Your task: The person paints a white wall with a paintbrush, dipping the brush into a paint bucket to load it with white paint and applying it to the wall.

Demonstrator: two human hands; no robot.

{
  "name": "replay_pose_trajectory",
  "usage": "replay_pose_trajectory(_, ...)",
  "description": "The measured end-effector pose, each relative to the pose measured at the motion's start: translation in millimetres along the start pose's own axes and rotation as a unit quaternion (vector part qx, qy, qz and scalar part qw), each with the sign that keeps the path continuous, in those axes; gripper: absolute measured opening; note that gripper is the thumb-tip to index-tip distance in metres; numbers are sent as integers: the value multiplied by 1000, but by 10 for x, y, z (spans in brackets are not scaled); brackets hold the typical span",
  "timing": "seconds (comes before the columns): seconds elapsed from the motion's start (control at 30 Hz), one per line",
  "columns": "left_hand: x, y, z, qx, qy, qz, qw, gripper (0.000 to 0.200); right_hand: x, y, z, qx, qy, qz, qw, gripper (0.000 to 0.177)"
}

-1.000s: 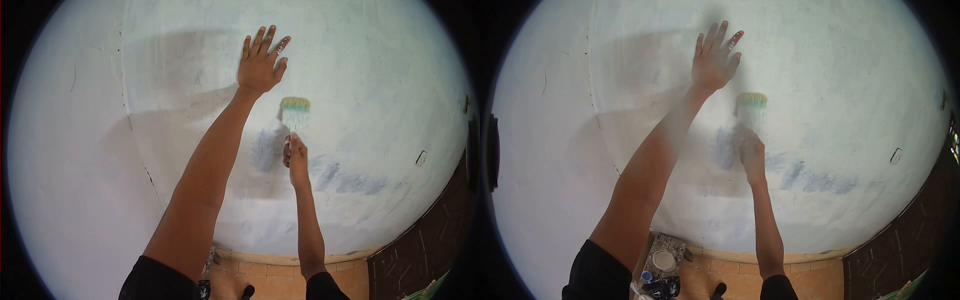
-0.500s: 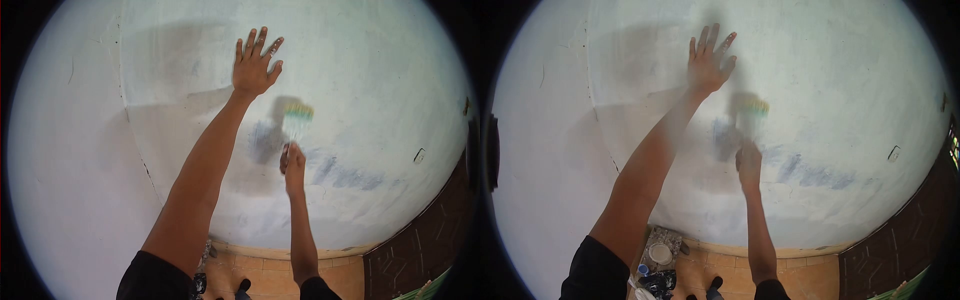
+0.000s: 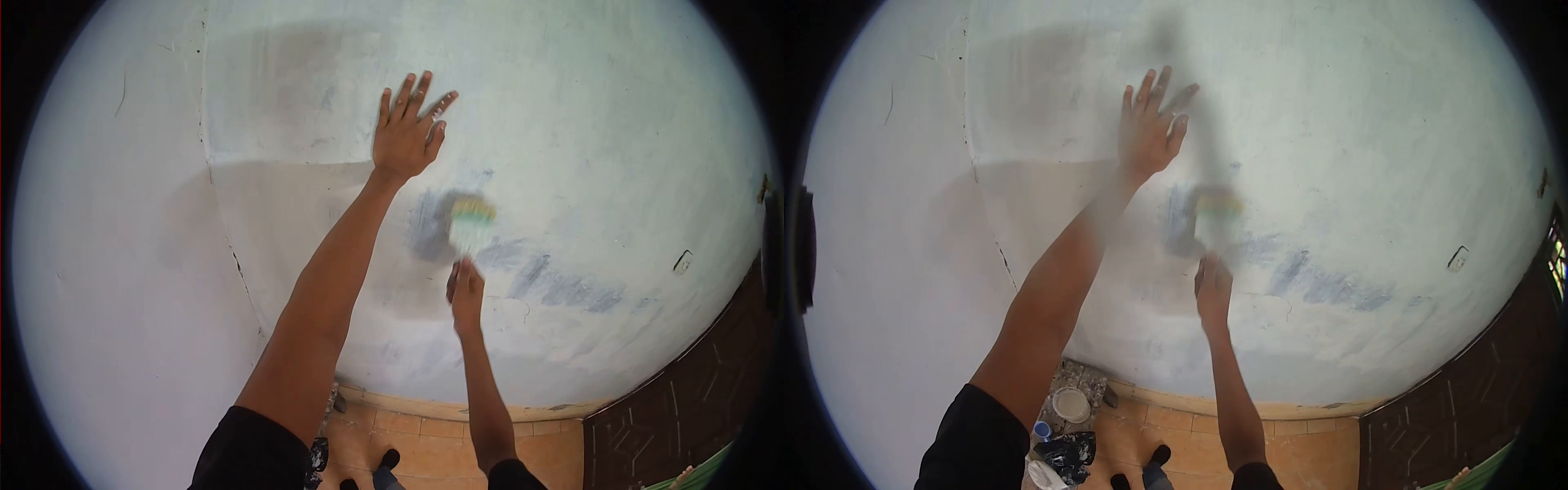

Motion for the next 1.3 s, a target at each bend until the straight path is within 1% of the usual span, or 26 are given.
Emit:
replay_pose_trajectory(0.07, -21, -16, 1, 18, -26, -2, 1000, 51, -417, 74, 312, -3, -69, -8, 998, 42)
replay_pose_trajectory(0.17, -28, -1, -28, 9, -16, -9, 1000, 53, -582, 208, 579, -37, -41, 8, 998, 43)
replay_pose_trajectory(0.2, -30, -10, -45, 7, -11, -14, 1000, 53, -457, 221, 552, -36, -43, -11, 998, 43)
replay_pose_trajectory(0.27, -42, 1, -144, -12, 1, -31, 999, 51, 67, 247, 464, -39, -51, -48, 997, 44)
replay_pose_trajectory(0.33, -83, 12, -280, -33, -5, -17, 999, 49, 656, 270, 127, -56, -6, -3, 998, 43)
replay_pose_trajectory(0.4, -80, 40, -390, -61, -27, 25, 997, 46, 1136, 298, -272, -38, 42, -42, 998, 47)
replay_pose_trajectory(0.43, -73, 20, -392, -59, -32, 22, 997, 45, 1195, 327, -363, -39, 63, -33, 997, 46)
replay_pose_trajectory(0.47, -77, 13, -372, -42, -16, 12, 999, 45, 1195, 357, -423, -41, 82, -25, 995, 46)
replay_pose_trajectory(0.5, -90, 18, -368, -25, -4, 3, 1000, 46, 1147, 384, -444, -44, 104, -18, 993, 46)
replay_pose_trajectory(0.57, -83, 16, -407, -8, 4, -20, 1000, 46, 680, 461, -160, -35, 18, 7, 999, 45)
replay_pose_trajectory(0.6, -95, 18, -426, -9, 5, -17, 1000, 46, 368, 474, 26, -42, 15, -30, 999, 44)
replay_pose_trajectory(0.63, -103, 25, -428, -8, 7, -15, 1000, 46, 79, 526, 216, -47, -45, -43, 997, 45)
replay_pose_trajectory(0.7, -110, 40, -428, 1, 9, -30, 999, 45, -331, 602, 481, -47, -42, -2, 998, 46)
replay_pose_trajectory(0.8, -105, 18, -420, -1, 4, -9, 1000, 43, -182, 613, 517, -56, -5, 39, 998, 47)
replay_pose_trajectory(0.87, -123, 57, -424, 1, 2, -4, 1000, 42, 515, 457, 357, -23, -81, -88, 993, 46)
replay_pose_trajectory(0.9, -138, 59, -406, 5, 2, 0, 1000, 42, 764, 402, 152, -16, -42, -64, 997, 46)
replay_pose_trajectory(0.93, -143, 51, -402, 8, -2, -1, 1000, 41, 884, 413, -132, -9, 46, -4, 999, 45)
replay_pose_trajectory(0.97, -130, 40, -409, 10, -6, -2, 1000, 41, 1015, 398, -365, 6, 92, 48, 995, 39)
replay_pose_trajectory(1.0, -129, 47, -410, 12, -9, -6, 1000, 41, 1021, 424, -548, 20, 133, 57, 989, 40)
replay_pose_trajectory(1.07, -144, 41, -407, 25, -8, -16, 1000, 39, 933, 432, -625, 23, 134, 85, 987, 38)
replay_pose_trajectory(1.1, -148, 42, -408, 23, -8, -23, 999, 39, 830, 392, -570, 20, 109, 73, 991, 38)
replay_pose_trajectory(1.13, -142, 39, -403, 21, -6, -31, 999, 39, 580, 390, -409, 19, 82, 60, 995, 37)
replay_pose_trajectory(1.17, -138, 33, -401, 20, -1, -29, 999, 39, 396, 356, -236, 19, 39, 41, 998, 36)
replay_pose_trajectory(1.2, -147, 28, -405, 21, 5, -28, 999, 40, 146, 328, -81, -3, -12, 20, 1000, 37)
replay_pose_trajectory(1.27, -122, -36, -408, 23, 12, -39, 999, 40, -233, 263, 193, 20, -34, -34, 999, 39)
replay_pose_trajectory(1.3, -107, -83, -411, 24, 13, -52, 998, 41, -305, 227, 305, 8, -45, -33, 998, 39)
Point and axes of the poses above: each hand's wrist, its own z-axis towards the middle knuckle, its own y-axis out of the palm, x = y × z, the point moved 5 cm from there along z, towards the middle knuckle, and after that the axes turned 10 degrees about -x, right-handed, at the moved point
